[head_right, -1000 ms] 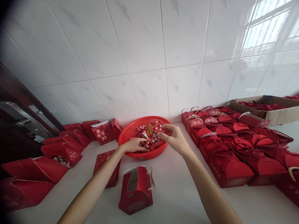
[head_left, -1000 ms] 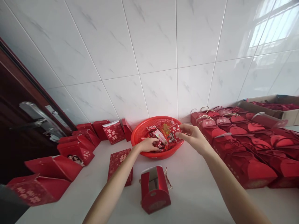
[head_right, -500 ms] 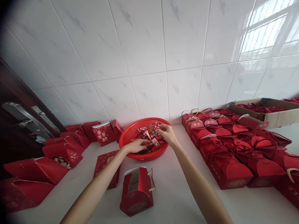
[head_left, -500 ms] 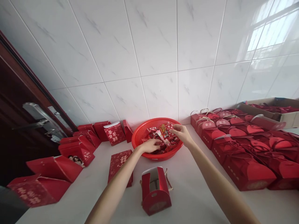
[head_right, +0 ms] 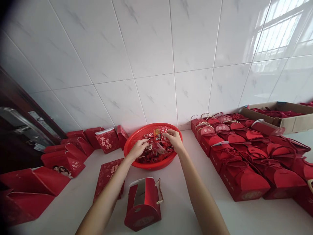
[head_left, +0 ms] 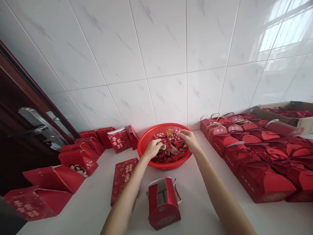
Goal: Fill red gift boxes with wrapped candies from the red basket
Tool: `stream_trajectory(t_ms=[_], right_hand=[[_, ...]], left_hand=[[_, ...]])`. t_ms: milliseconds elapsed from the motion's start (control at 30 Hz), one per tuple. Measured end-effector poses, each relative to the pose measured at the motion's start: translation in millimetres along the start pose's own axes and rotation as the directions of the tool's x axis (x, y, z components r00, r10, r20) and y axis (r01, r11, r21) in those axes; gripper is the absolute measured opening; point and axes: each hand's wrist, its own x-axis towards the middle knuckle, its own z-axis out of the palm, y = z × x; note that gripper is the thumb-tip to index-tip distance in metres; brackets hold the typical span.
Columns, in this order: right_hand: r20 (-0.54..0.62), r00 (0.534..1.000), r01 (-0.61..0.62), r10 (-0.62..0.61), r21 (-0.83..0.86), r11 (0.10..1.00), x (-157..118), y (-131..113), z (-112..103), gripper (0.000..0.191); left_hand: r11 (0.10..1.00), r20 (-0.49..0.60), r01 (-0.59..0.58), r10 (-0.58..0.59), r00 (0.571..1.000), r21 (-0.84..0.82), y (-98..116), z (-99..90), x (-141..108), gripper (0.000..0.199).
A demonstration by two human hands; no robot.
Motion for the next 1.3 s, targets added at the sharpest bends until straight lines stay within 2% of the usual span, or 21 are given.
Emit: stream_trajectory(t_ms=[200, 500, 733, 1067, 1300], right_hand=[[-0.029, 0.999, 0.016, -0.016, 0.011, 1.0, -0.9, 1.3, 1.4, 0.032], [-0.011, 1.0, 0.014, -0.014, -0.038, 0.999, -1.3, 0.8, 0.9, 0.026], [0.001, 1.0, -0.006, 0.006, -0.068, 0.998, -4.1, -3.6, 1.7, 0.027], [-0.004, 1.0, 0.011, -0.012, -0.116, 0.993, -6.1, -4.6, 3.2, 0.027], [0.021, 1.0, 0.025, -0.022, -0.155, 0.988, -6.5, -4.0, 2.9, 0.027]], left_hand=[[0.999, -0.086, 0.026, -0.029, 0.996, -0.044, 2.4, -1.3, -2.9, 0.018], [0.993, -0.164, 0.07, -0.085, 0.983, -0.096, -1.2, -3.4, -5.3, 0.026], [0.986, -0.173, 0.089, -0.112, 0.979, -0.138, -6.4, -1.8, -4.6, 0.026], [0.979, -0.147, 0.056, -0.086, 0.985, -0.197, 1.8, -2.9, -7.0, 0.03], [0.978, -0.14, 0.027, -0.056, 0.989, -0.205, -1.2, -2.3, -7.7, 0.032]])
